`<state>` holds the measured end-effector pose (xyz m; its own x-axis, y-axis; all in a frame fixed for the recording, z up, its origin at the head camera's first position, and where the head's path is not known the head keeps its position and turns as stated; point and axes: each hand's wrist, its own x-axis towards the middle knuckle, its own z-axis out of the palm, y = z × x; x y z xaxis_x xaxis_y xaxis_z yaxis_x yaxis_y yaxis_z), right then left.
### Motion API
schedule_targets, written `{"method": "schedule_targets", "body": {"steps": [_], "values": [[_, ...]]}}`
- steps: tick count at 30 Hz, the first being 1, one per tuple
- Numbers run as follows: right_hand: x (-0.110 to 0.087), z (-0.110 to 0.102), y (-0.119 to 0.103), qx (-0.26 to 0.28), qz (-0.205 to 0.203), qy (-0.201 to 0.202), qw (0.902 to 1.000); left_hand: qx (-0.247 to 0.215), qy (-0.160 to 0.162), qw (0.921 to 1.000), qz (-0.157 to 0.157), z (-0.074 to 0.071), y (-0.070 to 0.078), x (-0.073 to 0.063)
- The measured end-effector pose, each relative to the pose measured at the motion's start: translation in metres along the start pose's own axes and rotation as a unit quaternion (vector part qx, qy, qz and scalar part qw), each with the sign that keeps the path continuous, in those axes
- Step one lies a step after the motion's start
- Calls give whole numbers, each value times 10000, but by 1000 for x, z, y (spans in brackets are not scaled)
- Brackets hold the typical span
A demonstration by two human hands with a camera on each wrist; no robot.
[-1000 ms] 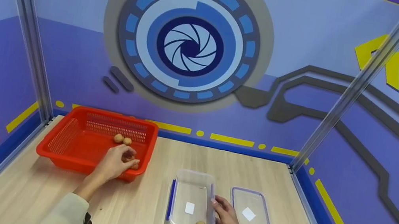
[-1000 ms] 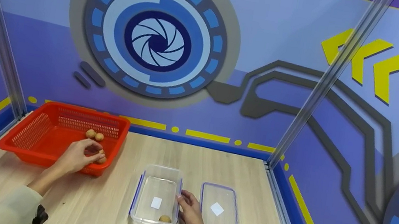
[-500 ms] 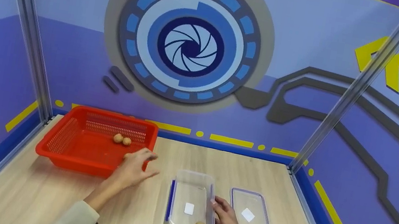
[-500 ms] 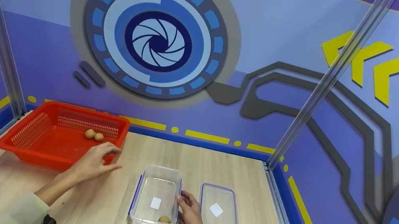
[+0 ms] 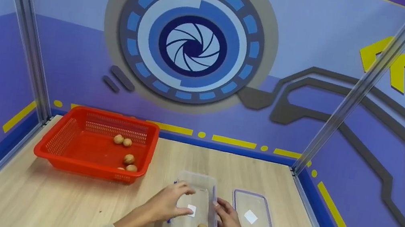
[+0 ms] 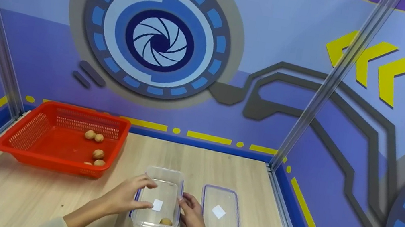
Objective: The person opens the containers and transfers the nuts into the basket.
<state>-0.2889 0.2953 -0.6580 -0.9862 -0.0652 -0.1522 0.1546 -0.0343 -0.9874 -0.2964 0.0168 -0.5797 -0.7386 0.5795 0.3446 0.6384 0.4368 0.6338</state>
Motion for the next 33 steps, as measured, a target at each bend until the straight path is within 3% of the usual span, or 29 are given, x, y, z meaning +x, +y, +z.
{"method": "schedule_targets", "body": {"steps": [16, 33], "values": [[0, -2, 0, -75, -15, -108, 9999, 89, -500, 9986, 146, 58, 9, 13], [0, -1, -1, -37, 58, -86, 9999, 749, -1304, 9886, -110, 68, 6, 27]]}}
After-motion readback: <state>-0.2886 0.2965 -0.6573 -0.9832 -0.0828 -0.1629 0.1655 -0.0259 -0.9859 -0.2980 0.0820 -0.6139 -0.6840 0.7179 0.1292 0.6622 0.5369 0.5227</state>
